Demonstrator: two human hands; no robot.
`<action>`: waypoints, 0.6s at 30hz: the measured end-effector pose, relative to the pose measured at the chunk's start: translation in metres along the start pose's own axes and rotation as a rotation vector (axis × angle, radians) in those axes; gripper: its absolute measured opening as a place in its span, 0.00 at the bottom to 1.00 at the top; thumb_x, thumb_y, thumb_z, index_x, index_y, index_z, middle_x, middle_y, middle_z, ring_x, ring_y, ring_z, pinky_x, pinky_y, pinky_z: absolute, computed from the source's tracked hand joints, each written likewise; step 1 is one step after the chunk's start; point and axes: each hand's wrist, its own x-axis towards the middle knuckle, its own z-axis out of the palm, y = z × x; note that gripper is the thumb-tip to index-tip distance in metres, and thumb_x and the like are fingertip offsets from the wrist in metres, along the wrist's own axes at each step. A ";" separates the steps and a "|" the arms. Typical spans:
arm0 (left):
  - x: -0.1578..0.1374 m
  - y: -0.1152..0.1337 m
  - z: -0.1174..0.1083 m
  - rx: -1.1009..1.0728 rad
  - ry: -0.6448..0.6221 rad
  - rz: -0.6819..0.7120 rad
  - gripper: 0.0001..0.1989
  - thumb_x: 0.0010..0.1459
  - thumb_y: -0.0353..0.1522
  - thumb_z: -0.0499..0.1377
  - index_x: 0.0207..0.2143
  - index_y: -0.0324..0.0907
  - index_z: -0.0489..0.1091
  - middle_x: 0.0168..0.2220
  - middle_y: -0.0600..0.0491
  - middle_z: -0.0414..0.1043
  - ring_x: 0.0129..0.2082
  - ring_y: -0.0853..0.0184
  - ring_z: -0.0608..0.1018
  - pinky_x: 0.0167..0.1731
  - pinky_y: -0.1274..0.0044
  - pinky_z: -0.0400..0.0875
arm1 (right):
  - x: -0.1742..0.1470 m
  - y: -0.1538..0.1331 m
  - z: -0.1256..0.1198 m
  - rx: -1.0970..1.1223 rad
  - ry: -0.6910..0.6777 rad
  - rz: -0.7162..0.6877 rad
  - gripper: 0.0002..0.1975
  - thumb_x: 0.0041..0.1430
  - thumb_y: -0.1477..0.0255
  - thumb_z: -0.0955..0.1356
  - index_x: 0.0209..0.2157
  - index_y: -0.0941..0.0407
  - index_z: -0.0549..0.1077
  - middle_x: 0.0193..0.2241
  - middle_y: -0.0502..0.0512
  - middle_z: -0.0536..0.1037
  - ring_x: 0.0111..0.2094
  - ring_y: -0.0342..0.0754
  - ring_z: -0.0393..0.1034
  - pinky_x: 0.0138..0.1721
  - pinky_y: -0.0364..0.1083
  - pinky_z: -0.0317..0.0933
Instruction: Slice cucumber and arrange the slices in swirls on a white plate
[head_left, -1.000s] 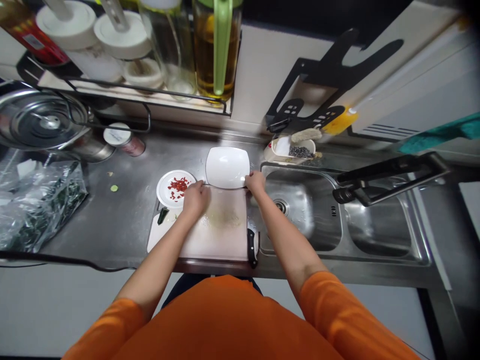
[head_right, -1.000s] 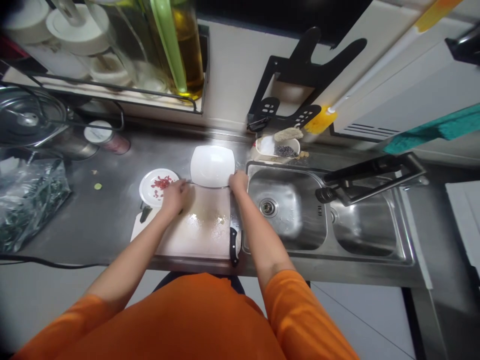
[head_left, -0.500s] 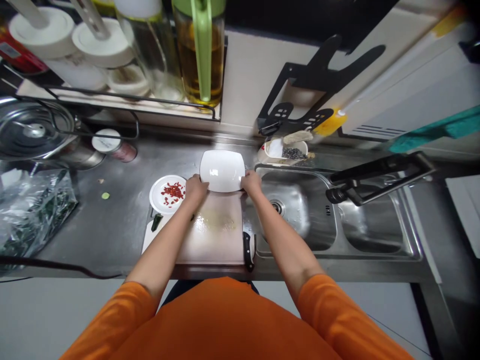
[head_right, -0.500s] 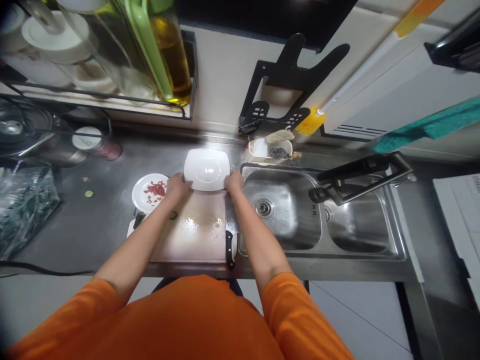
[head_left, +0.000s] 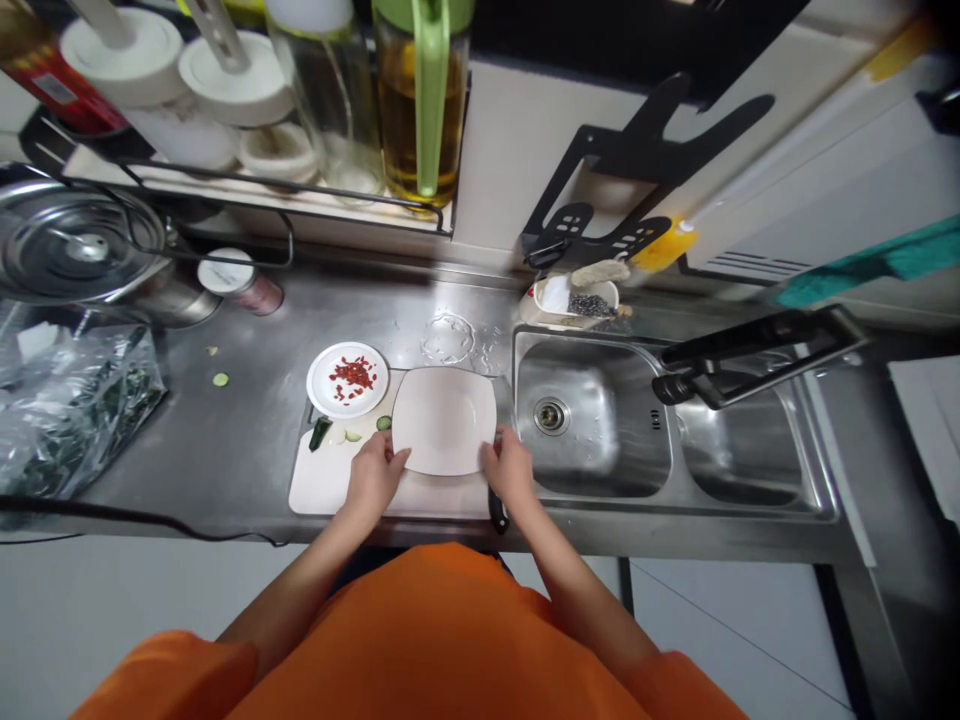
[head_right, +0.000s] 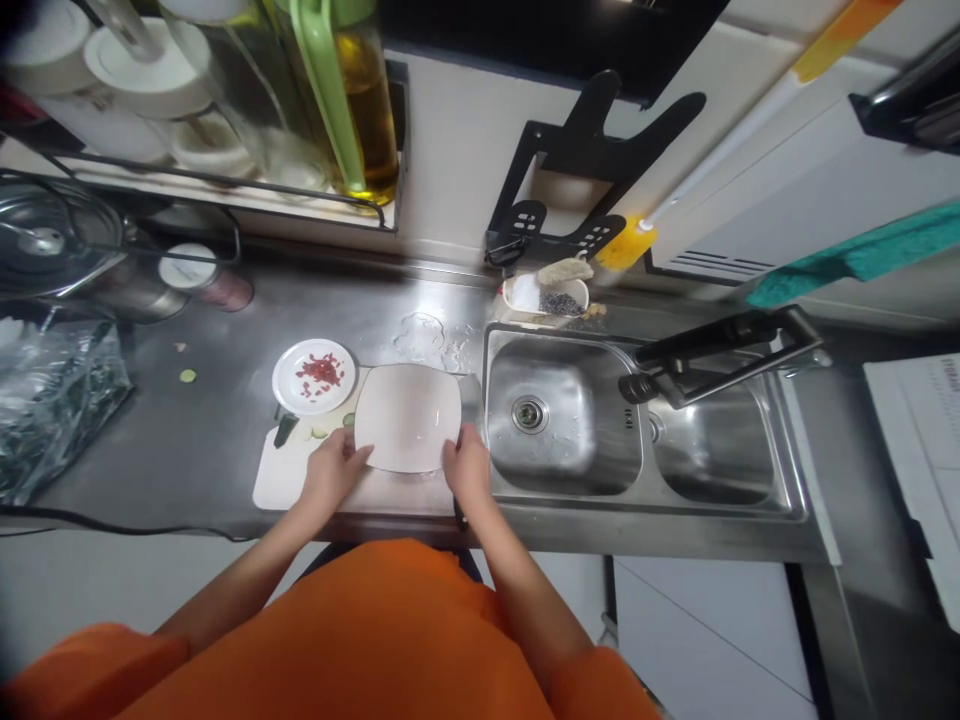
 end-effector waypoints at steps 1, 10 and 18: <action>-0.007 -0.005 0.002 -0.005 -0.011 -0.017 0.11 0.53 0.37 0.57 0.37 0.41 0.67 0.26 0.53 0.69 0.28 0.64 0.73 0.31 0.75 0.63 | -0.009 0.002 0.004 -0.033 -0.006 -0.003 0.14 0.56 0.73 0.60 0.43 0.59 0.69 0.29 0.55 0.74 0.31 0.48 0.67 0.34 0.43 0.57; -0.020 -0.025 0.016 -0.062 -0.078 -0.078 0.08 0.50 0.34 0.58 0.34 0.43 0.66 0.26 0.54 0.70 0.28 0.65 0.73 0.32 0.75 0.63 | -0.035 -0.002 0.020 -0.320 -0.068 0.018 0.22 0.59 0.74 0.59 0.54 0.64 0.61 0.45 0.68 0.71 0.42 0.54 0.69 0.40 0.47 0.60; -0.014 -0.028 0.020 -0.076 -0.062 -0.060 0.09 0.51 0.34 0.58 0.35 0.42 0.65 0.26 0.54 0.70 0.28 0.65 0.74 0.32 0.76 0.64 | -0.029 -0.012 0.023 -0.385 -0.084 0.033 0.24 0.59 0.75 0.59 0.57 0.68 0.58 0.47 0.73 0.69 0.46 0.57 0.69 0.41 0.48 0.61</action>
